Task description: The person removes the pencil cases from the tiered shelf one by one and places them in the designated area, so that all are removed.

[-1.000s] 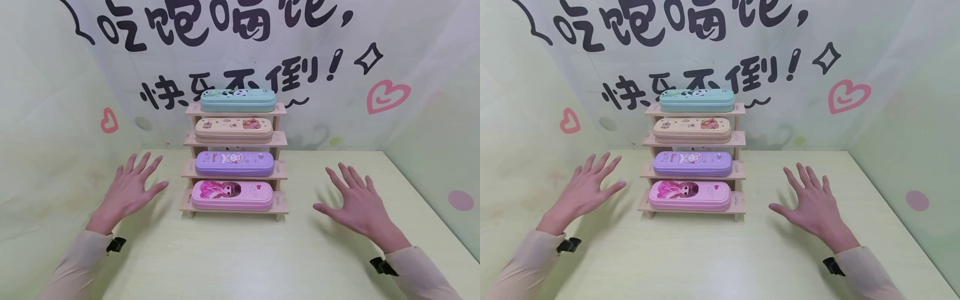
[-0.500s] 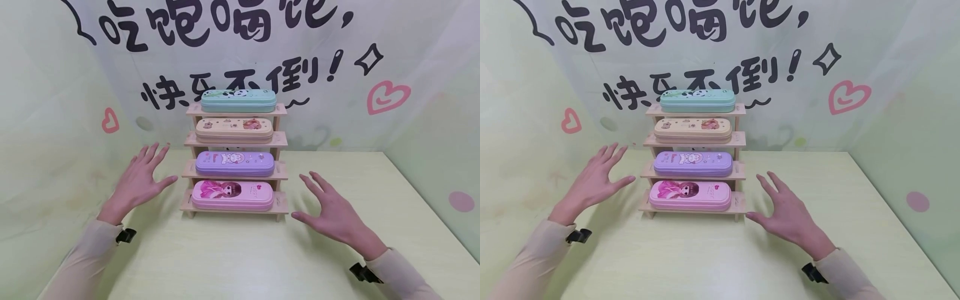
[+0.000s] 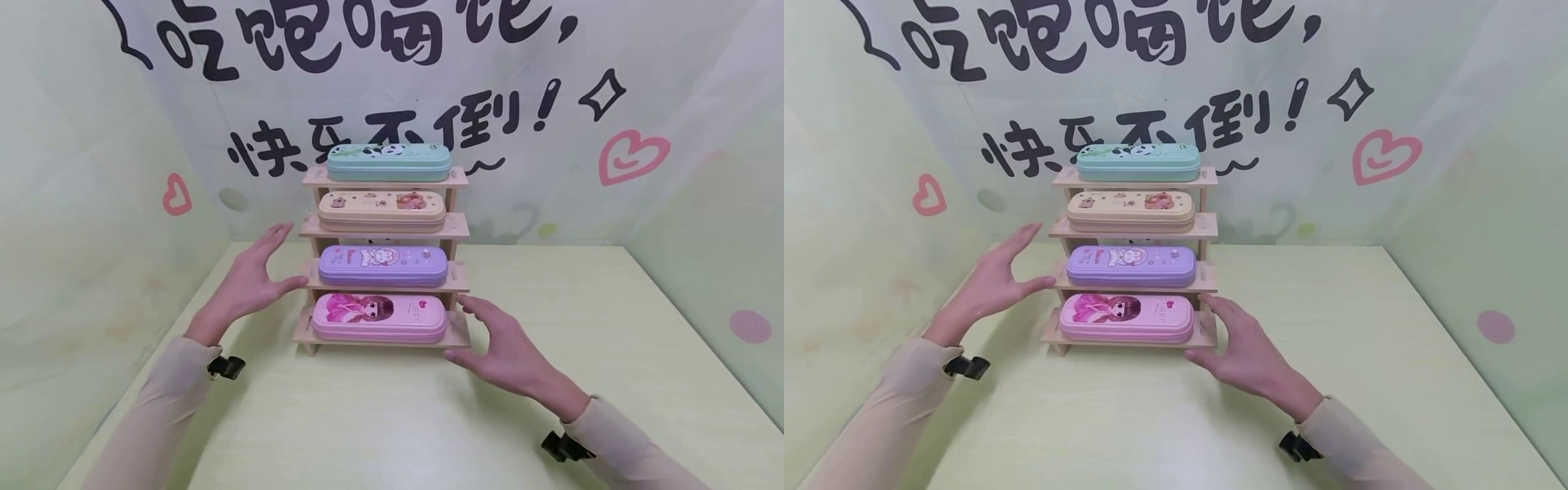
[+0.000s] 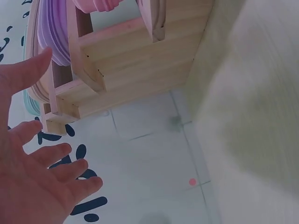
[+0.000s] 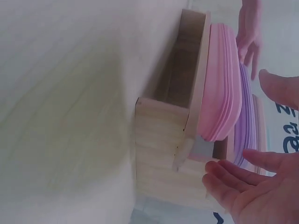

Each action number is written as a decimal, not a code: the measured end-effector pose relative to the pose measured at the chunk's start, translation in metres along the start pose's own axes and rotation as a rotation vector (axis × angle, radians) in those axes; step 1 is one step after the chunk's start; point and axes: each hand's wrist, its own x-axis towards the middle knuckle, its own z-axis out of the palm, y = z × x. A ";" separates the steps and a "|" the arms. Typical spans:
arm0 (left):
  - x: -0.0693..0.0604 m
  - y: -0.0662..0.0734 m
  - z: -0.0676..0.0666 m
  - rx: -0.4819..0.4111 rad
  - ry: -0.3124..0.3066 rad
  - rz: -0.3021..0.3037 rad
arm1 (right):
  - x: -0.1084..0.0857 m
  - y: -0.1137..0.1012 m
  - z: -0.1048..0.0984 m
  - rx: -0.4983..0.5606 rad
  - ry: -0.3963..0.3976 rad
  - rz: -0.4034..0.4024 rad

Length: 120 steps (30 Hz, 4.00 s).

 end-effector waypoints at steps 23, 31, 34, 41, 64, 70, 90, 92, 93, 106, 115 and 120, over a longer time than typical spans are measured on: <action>0.018 -0.001 0.009 -0.180 -0.010 0.016 | 0.032 -0.010 0.022 0.025 -0.061 0.055; 0.019 -0.001 0.006 -0.238 -0.046 -0.002 | 0.038 -0.006 0.028 0.055 -0.003 0.001; 0.018 -0.004 0.008 -0.274 -0.076 -0.019 | 0.037 -0.004 0.030 0.060 0.007 -0.008; 0.016 -0.009 0.011 -0.384 -0.125 -0.029 | 0.033 -0.003 0.026 0.046 -0.001 -0.015; 0.016 -0.013 0.013 -0.438 -0.132 -0.061 | 0.042 -0.004 0.017 0.053 -0.145 0.093; 0.016 -0.013 0.013 -0.432 -0.129 -0.063 | 0.044 -0.005 0.017 0.035 -0.160 0.103; 0.017 -0.011 0.014 -0.446 -0.123 -0.068 | 0.031 0.006 0.015 0.152 -0.025 0.048; 0.017 -0.011 0.014 -0.447 -0.123 -0.069 | 0.028 0.008 0.013 0.160 -0.014 0.048; 0.017 -0.011 0.014 -0.450 -0.123 -0.069 | 0.027 0.009 0.012 0.162 -0.011 0.050; 0.016 -0.011 0.015 -0.455 -0.121 -0.071 | 0.009 0.025 -0.018 0.172 -0.002 0.046; 0.013 -0.011 0.013 -0.460 -0.120 -0.067 | -0.009 0.036 -0.042 0.161 0.022 0.016; 0.015 -0.011 0.012 -0.451 -0.114 -0.064 | -0.018 0.044 -0.057 0.144 0.030 0.017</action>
